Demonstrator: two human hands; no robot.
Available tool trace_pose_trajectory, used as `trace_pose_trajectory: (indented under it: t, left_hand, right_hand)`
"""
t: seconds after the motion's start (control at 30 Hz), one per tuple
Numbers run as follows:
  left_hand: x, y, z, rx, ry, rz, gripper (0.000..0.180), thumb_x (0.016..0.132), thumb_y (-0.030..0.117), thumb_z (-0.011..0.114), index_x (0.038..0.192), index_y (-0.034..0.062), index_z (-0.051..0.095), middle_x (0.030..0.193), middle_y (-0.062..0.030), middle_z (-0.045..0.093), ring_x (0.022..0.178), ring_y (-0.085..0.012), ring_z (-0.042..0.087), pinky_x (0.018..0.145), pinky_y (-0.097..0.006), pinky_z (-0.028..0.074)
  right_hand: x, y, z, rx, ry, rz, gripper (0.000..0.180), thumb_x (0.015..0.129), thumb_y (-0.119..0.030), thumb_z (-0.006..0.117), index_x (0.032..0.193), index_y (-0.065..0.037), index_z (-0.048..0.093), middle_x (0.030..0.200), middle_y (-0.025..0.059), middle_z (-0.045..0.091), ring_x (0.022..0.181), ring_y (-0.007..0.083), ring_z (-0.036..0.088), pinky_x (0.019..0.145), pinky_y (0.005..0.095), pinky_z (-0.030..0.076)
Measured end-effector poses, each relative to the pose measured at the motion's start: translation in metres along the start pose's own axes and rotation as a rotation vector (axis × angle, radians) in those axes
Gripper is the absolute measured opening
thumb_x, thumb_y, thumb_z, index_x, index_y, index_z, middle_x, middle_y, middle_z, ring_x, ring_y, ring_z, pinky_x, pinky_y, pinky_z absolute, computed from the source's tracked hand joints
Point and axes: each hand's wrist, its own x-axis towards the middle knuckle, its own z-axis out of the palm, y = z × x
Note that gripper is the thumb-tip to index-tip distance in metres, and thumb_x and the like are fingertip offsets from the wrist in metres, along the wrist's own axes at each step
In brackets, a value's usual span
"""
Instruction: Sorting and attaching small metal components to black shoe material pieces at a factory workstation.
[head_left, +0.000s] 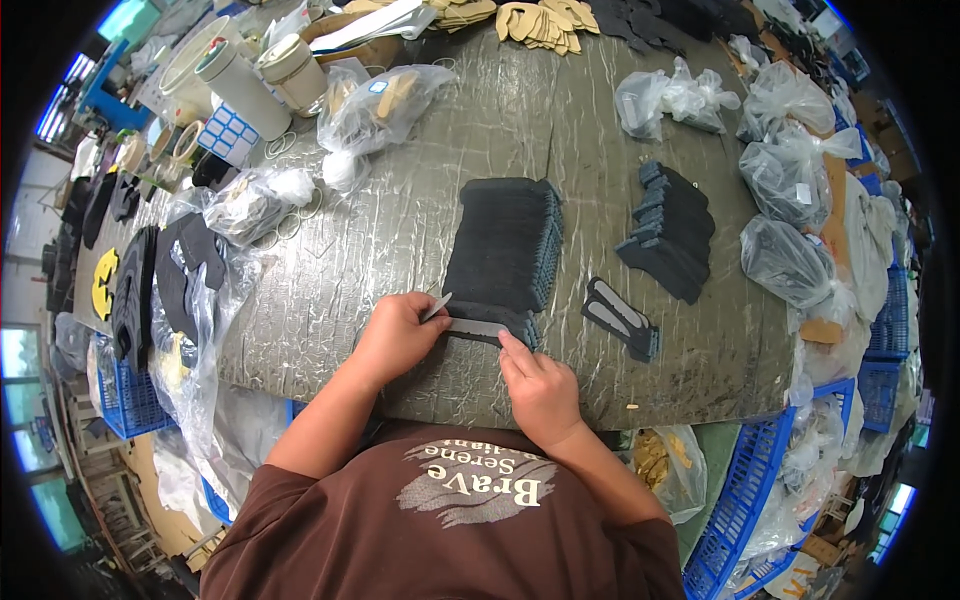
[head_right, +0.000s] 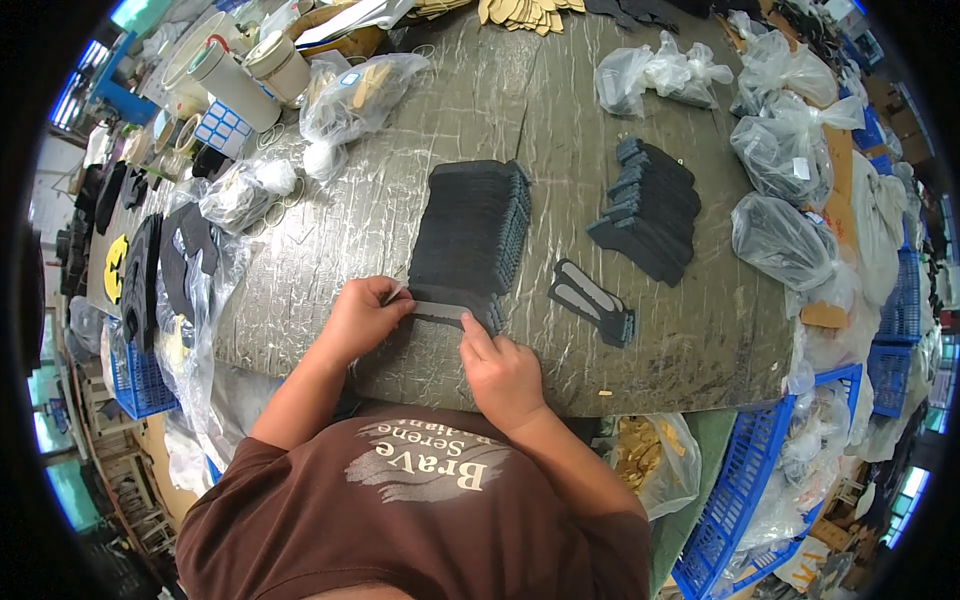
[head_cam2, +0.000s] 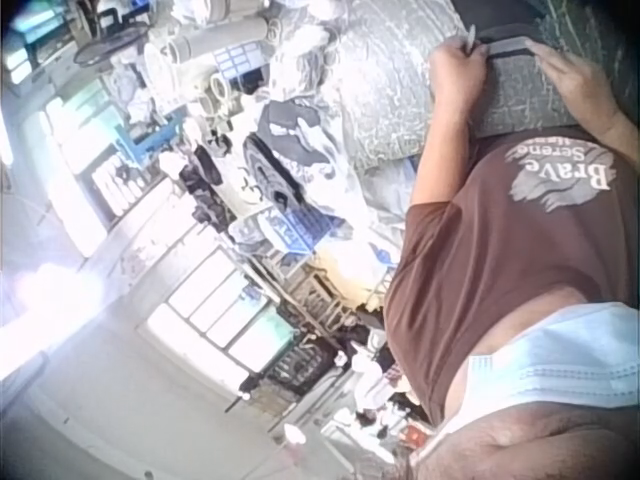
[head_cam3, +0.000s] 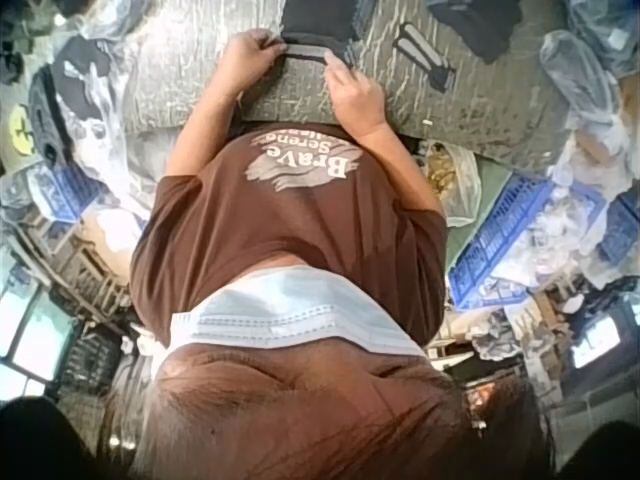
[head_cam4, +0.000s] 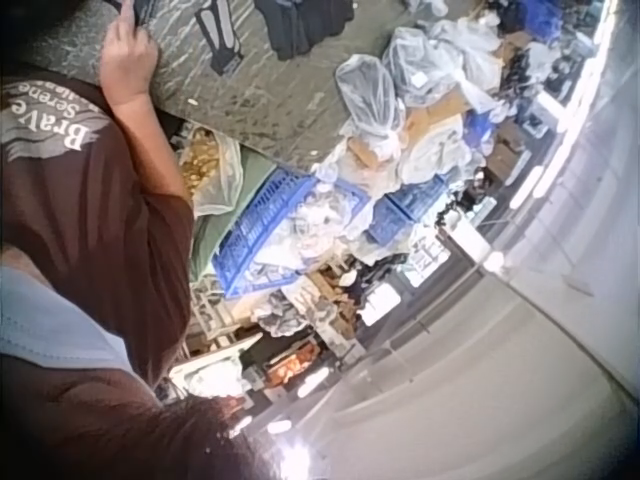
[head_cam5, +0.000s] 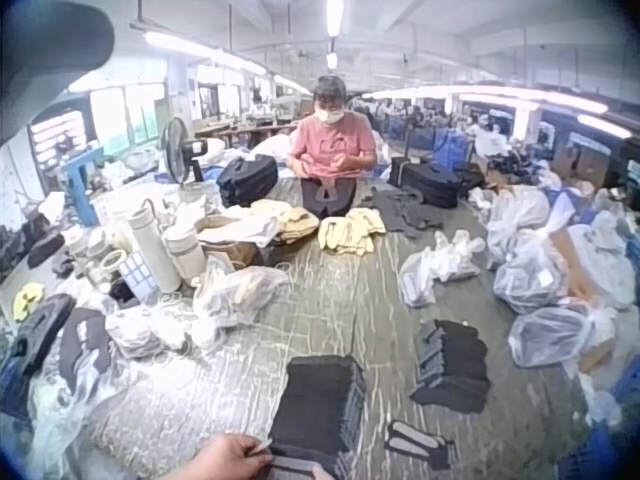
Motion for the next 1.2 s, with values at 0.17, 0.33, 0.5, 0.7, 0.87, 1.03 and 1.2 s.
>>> trace_pose_trajectory:
  t: [0.17, 0.33, 0.5, 0.7, 0.87, 1.03, 1.2]
  left_hand:
    - [-0.003, 0.006, 0.002, 0.202, 0.066, 0.117, 0.016, 0.075, 0.011, 0.069, 0.084, -0.0023, 0.065, 0.068, -0.0154, 0.062, 0.061, -0.0244, 0.060, 0.059, -0.034, 0.047]
    - [-0.004, 0.013, 0.003, 0.365, 0.107, 0.247, 0.017, 0.075, 0.012, 0.069, 0.085, -0.0010, 0.065, 0.078, -0.0193, 0.062, 0.075, -0.0349, 0.061, 0.067, -0.036, 0.047]
    - [-0.011, 0.000, 0.003, 0.038, -0.004, 0.300, 0.012, 0.082, 0.012, 0.064, 0.087, 0.0010, 0.063, 0.077, -0.0099, 0.059, 0.070, -0.0219, 0.058, 0.065, -0.032, 0.045]
    - [-0.023, 0.014, 0.006, -0.573, -0.238, 0.059, 0.017, 0.091, 0.009, 0.049, 0.102, 0.0021, 0.059, 0.086, -0.0024, 0.055, 0.074, -0.0110, 0.053, 0.066, -0.027, 0.045]
    - [-0.029, 0.011, 0.017, -0.368, -0.280, 0.341, 0.028, 0.092, 0.008, 0.045, 0.119, 0.0009, 0.052, 0.093, -0.0083, 0.057, 0.076, -0.0171, 0.056, 0.068, -0.029, 0.046]
    - [-0.043, 0.029, 0.036, 0.146, -0.149, 0.696, 0.047, 0.082, 0.001, 0.054, 0.128, 0.0019, 0.046, 0.092, -0.0153, 0.053, 0.074, -0.0313, 0.058, 0.061, -0.039, 0.048]
    - [-0.044, 0.030, 0.034, 0.352, -0.070, 0.760, 0.056, 0.074, 0.004, 0.060, 0.128, 0.0011, 0.045, 0.091, -0.0123, 0.053, 0.072, -0.0292, 0.059, 0.055, -0.039, 0.049]
  right_hand:
    - [0.000, 0.000, 0.001, 0.019, 0.008, 0.019, 0.009, 0.074, -0.005, 0.060, 0.082, -0.001, 0.062, 0.111, 0.0049, 0.063, 0.059, 0.0186, 0.058, 0.054, 0.0318, 0.049]
    - [-0.003, 0.004, 0.003, 0.090, 0.011, 0.069, 0.009, 0.075, -0.006, 0.062, 0.083, -0.002, 0.063, 0.110, 0.0067, 0.062, 0.066, 0.0221, 0.061, 0.058, 0.0323, 0.051]
    - [0.001, 0.002, -0.007, 0.264, 0.296, 0.276, 0.017, 0.076, -0.005, 0.066, 0.092, -0.001, 0.063, 0.101, 0.0099, 0.063, 0.071, 0.0251, 0.063, 0.060, 0.0315, 0.050]
    - [-0.020, 0.040, -0.041, 0.628, 0.346, 0.826, 0.016, 0.077, 0.000, 0.065, 0.094, 0.000, 0.065, 0.080, 0.0122, 0.063, 0.071, 0.0242, 0.060, 0.068, 0.0293, 0.047]
    - [-0.026, 0.055, -0.056, 0.153, 0.449, 0.613, 0.012, 0.079, -0.002, 0.062, 0.091, 0.000, 0.065, 0.086, 0.0115, 0.059, 0.079, 0.0253, 0.058, 0.073, 0.0322, 0.046]
    - [-0.012, -0.003, -0.040, 0.941, 0.115, 0.675, 0.008, 0.084, -0.004, 0.063, 0.089, 0.002, 0.065, 0.081, 0.0031, 0.064, 0.075, 0.0077, 0.056, 0.068, 0.0218, 0.044]
    - [-0.004, -0.012, -0.030, 1.212, -0.032, 0.775, 0.011, 0.088, -0.008, 0.061, 0.089, 0.003, 0.063, 0.081, 0.0017, 0.063, 0.074, 0.0058, 0.055, 0.067, 0.0200, 0.044]
